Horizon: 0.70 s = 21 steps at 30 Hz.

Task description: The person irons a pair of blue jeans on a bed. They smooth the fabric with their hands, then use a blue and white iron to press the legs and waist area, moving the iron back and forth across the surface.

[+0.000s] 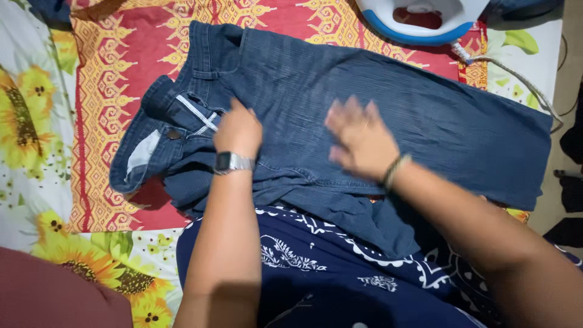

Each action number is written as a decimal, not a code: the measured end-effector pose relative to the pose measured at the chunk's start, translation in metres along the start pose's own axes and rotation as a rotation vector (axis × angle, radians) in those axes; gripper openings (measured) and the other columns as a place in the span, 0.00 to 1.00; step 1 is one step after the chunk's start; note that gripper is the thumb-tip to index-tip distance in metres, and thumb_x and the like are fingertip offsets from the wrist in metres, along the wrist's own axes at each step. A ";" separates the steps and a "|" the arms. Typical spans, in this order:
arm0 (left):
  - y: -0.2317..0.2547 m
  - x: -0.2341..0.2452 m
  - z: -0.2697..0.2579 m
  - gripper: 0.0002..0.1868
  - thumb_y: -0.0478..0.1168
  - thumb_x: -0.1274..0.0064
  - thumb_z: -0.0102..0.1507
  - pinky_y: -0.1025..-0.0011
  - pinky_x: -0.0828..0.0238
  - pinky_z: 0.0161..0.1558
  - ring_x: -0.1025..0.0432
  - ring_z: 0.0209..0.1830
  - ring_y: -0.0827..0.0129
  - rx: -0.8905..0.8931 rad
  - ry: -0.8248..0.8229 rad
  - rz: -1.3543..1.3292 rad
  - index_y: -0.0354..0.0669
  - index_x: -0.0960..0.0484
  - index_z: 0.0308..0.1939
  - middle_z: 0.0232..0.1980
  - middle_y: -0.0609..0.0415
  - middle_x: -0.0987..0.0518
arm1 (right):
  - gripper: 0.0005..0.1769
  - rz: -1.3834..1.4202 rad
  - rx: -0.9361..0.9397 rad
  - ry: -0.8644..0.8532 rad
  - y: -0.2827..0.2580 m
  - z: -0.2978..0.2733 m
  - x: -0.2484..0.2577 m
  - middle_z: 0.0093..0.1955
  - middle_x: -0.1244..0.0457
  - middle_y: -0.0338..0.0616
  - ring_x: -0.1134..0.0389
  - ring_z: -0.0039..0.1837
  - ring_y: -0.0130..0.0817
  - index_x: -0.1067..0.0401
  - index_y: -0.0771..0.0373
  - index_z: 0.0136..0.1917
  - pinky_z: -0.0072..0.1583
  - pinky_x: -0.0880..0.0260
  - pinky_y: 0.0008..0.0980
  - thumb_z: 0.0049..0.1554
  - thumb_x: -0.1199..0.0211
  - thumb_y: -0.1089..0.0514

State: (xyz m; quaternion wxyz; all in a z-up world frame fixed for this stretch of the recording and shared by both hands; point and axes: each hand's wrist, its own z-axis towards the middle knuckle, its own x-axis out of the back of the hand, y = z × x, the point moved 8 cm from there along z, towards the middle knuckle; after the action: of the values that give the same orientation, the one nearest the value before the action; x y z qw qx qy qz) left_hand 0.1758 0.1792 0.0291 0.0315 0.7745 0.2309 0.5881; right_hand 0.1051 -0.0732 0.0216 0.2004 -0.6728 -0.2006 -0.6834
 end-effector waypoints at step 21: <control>-0.093 0.049 0.041 0.48 0.40 0.32 0.54 0.54 0.26 0.53 0.27 0.55 0.36 0.062 0.409 -0.376 0.27 0.45 0.71 0.67 0.30 0.39 | 0.14 -0.307 -0.324 0.408 0.249 0.093 -0.013 0.51 0.34 0.62 0.32 0.54 0.59 0.28 0.72 0.53 0.53 0.35 0.53 0.60 0.38 0.57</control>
State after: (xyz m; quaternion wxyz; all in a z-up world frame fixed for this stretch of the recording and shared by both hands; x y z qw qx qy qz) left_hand 0.1937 0.2907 0.0308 0.0689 0.5839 0.3900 0.7086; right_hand 0.3184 -0.2314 0.0111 0.0210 -0.5067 -0.1439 -0.8498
